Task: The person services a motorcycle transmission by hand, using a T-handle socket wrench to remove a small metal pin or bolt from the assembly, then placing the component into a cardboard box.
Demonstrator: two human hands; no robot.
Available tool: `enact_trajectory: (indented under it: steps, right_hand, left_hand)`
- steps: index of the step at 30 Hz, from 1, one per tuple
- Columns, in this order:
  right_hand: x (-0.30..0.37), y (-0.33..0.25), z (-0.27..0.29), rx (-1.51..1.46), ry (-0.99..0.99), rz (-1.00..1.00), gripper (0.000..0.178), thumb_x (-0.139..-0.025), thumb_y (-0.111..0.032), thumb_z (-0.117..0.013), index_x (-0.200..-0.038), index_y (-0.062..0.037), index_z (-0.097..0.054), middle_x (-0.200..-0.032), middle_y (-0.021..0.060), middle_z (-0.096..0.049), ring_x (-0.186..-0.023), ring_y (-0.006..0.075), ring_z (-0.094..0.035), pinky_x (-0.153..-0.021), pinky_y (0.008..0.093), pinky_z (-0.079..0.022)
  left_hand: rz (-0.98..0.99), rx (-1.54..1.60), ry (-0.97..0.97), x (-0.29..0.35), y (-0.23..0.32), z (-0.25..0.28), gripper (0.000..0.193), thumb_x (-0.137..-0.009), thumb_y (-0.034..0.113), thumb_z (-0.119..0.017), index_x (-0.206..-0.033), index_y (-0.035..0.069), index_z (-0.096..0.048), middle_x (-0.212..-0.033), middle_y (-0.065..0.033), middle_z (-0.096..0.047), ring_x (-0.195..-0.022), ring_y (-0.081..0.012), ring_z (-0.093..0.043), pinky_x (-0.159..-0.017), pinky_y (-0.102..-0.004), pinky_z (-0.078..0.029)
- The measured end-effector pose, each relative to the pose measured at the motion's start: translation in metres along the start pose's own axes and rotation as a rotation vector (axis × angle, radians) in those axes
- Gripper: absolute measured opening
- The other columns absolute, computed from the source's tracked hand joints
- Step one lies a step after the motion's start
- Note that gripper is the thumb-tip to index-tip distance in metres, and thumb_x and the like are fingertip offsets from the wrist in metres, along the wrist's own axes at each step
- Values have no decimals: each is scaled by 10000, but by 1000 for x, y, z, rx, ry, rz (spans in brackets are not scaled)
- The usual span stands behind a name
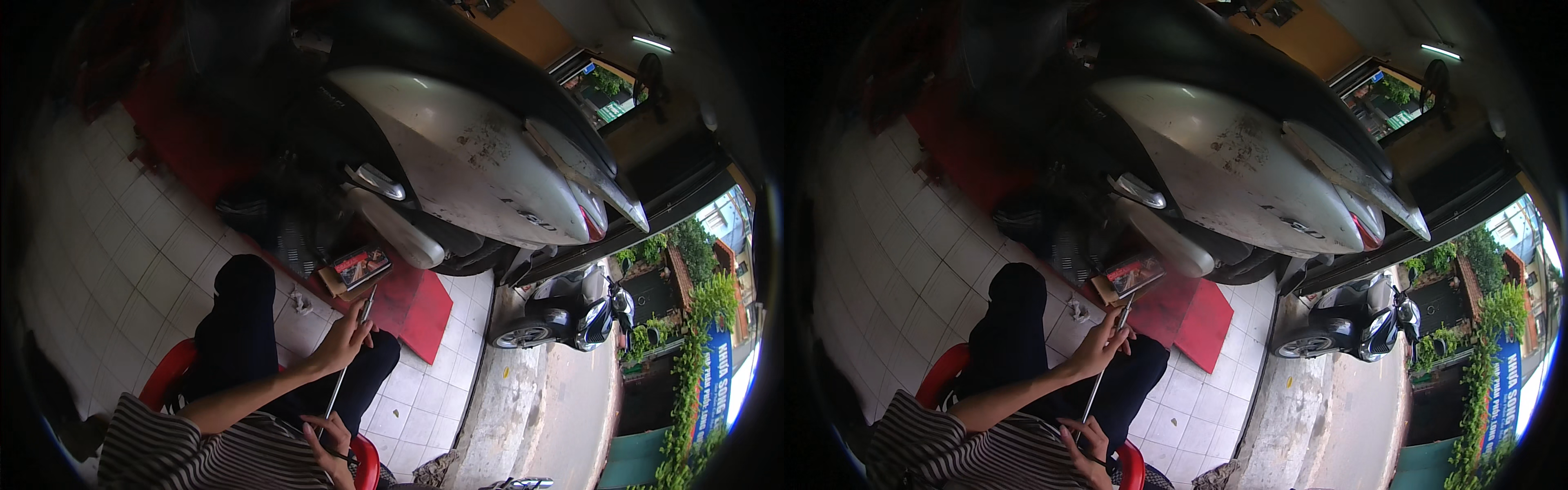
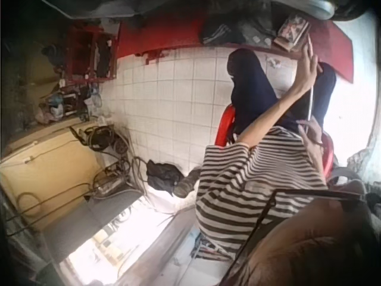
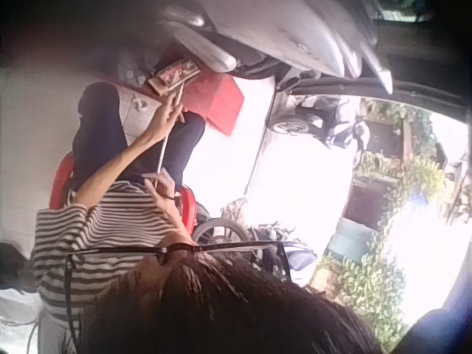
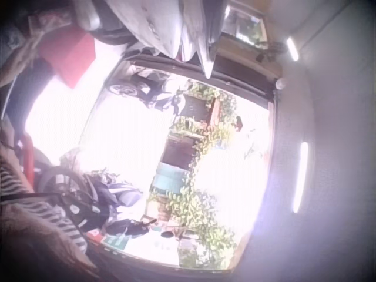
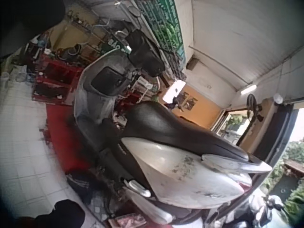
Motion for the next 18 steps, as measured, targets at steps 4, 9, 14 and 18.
enact_trajectory:
  steps: [4,9,14,18]
  right_hand:
    - [-15,2,-7,29,-55,-61,209,-875,-74,-726,-1078,-31,-735,-891,61,-588,-817,141,-558,-747,274,-450]
    - [-60,25,10,-115,48,28,124,-931,-49,-649,-1039,5,-675,-963,75,-571,-878,136,-572,-725,250,-529]
    - [-145,30,48,-194,213,-36,229,-1041,-210,-524,-935,-13,-576,-862,32,-547,-676,76,-553,-649,235,-463]
    - [-191,29,67,-218,252,-35,260,-1046,-243,-516,-924,-22,-573,-818,19,-554,-659,65,-530,-632,226,-431]
  left_hand:
    - [28,-84,21,-15,-30,-3,348,-1038,120,-452,-1346,-10,-354,-877,-122,-627,-660,-185,-644,-625,-334,-517]
    - [-72,-312,-53,-80,-66,-13,371,-1032,237,-466,-1287,-26,-406,-868,-192,-647,-711,-363,-665,-665,-455,-520]
    - [-157,-501,-76,-182,-83,-11,402,-1025,277,-474,-1293,-17,-415,-833,-146,-657,-677,-288,-655,-628,-417,-514]
    - [10,-511,-70,-230,-102,-12,365,-1036,288,-442,-1255,-4,-438,-771,-70,-662,-588,-229,-649,-570,-382,-513]
Point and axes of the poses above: each hand's wrist, its own x-axis away from the middle knuckle, its own z-axis out of the back of the hand, y = z × x, the point moved 9 cm from there along -x, towards the middle knuckle
